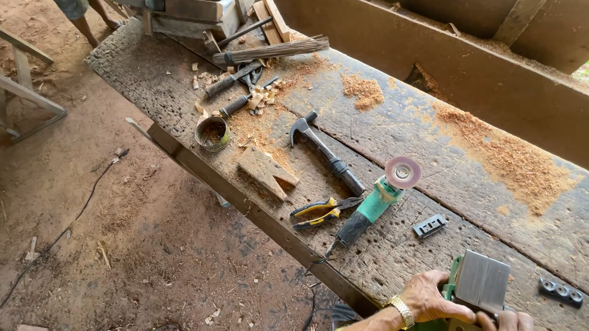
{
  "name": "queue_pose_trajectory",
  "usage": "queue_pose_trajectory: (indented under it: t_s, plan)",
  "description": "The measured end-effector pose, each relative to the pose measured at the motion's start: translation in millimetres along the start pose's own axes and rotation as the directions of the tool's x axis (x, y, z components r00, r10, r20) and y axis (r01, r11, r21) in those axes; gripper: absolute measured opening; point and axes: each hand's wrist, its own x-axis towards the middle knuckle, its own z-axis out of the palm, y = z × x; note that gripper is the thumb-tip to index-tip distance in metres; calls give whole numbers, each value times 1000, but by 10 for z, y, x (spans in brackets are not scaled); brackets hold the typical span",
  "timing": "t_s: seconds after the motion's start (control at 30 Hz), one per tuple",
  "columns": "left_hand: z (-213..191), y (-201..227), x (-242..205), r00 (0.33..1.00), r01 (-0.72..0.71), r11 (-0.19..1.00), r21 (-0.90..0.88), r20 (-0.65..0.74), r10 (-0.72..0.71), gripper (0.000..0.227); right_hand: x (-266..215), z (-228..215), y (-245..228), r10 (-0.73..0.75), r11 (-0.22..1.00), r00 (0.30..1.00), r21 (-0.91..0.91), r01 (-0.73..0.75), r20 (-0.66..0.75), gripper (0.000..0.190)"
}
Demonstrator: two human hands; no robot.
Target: The person handles a small metal bracket and screws, using a screwdriver to tighten the screws into the bracket. They then place the assembled bracket onto a larger green metal jig and secure it with additional screws.
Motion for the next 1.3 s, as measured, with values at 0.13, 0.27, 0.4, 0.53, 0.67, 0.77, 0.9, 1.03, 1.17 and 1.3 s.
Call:
queue_pose_trajectory:
  t_s: [0.13, 0.27, 0.4, 0.53, 0.67, 0.77, 0.9, 1.03, 1.17, 1.3]
  plan:
    - [-11, 10, -2, 1000, -23, 1000, -6, 9, 23, 115, 51, -83, -17, -120, 990, 992, 71, 119, 22, 24]
    - [-20, 35, -28, 1000, -14, 1000, 3, 9, 14, 115, 13, -122, 10, -222, 965, 974, -135, 226, 49, 7]
    - [-10, -13, -24, 999, -49, 999, 3, -12, 49, 110, 151, -306, -79, 32, 994, 936, 91, -68, 350, 28]
    - [-2, -118, -37, 999, -41, 983, -180, -19, 38, 66, 807, -1861, -1406, -325, 542, 754, -541, 643, 571, 19]
    - [19, -115, 51, 1000, 7, 986, -168, 7, -6, 72, 997, -2302, -1859, -129, 915, 942, -330, 233, 308, 14]
    - [60, -100, 100, 1000, 7, 990, -144, -5, -7, 66, 1044, -2367, -1773, -205, 919, 962, -302, 253, 182, 23]
    - [76, -93, 61, 998, 14, 973, -229, -58, -28, 64, 954, -2361, -1683, -90, 988, 987, 139, 72, 129, 12]
    - [65, -101, 92, 998, 26, 967, -254, -41, -37, 69, 918, -2281, -1594, -66, 959, 990, 284, 28, 127, 5]
    - [100, -120, 107, 998, -42, 975, -217, -62, 29, 66, 821, -2144, -1504, -58, 966, 995, 256, 35, 85, 4]
    - [115, -121, 101, 996, -43, 977, -207, -84, 27, 63, 827, -2140, -1442, -42, 934, 999, 357, 29, 27, 13]
